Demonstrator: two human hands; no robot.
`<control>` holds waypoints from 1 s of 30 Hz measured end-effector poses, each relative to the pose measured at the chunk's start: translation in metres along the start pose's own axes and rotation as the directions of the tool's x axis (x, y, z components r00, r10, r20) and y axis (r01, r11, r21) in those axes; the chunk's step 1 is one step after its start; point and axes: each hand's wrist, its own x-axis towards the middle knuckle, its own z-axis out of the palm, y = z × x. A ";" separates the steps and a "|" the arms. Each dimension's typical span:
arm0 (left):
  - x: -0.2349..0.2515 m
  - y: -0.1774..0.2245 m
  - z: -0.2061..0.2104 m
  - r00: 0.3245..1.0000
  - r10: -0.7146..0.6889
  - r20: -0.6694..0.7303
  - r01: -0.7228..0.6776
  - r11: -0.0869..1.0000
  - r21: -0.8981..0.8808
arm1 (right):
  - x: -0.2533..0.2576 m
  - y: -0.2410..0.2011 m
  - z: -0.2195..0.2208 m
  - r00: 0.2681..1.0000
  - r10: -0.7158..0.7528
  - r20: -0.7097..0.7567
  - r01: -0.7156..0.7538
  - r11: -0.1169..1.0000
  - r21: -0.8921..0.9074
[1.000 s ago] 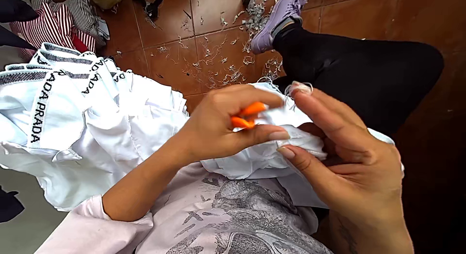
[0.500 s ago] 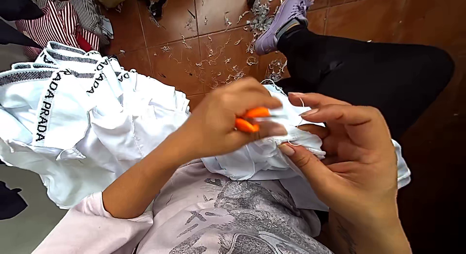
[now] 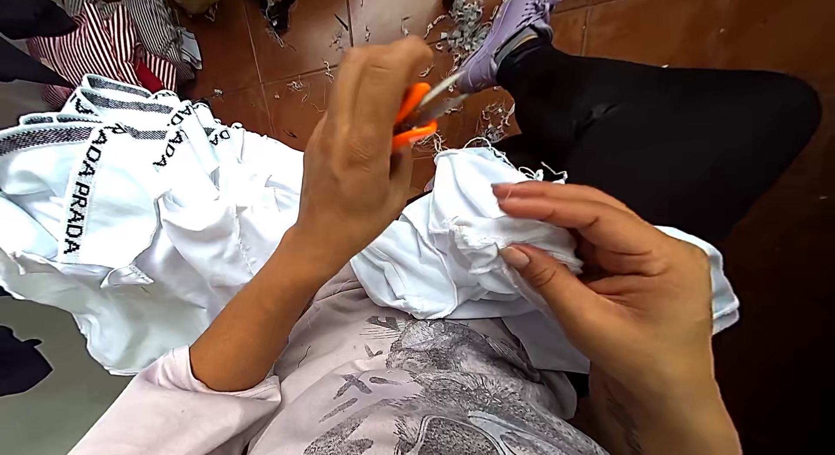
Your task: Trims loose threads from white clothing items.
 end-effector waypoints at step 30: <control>-0.005 0.020 0.013 0.962 0.204 0.181 -0.136 0.935 -0.327 | -0.001 -0.001 0.000 1.000 -0.020 -0.011 0.020 1.000 -0.008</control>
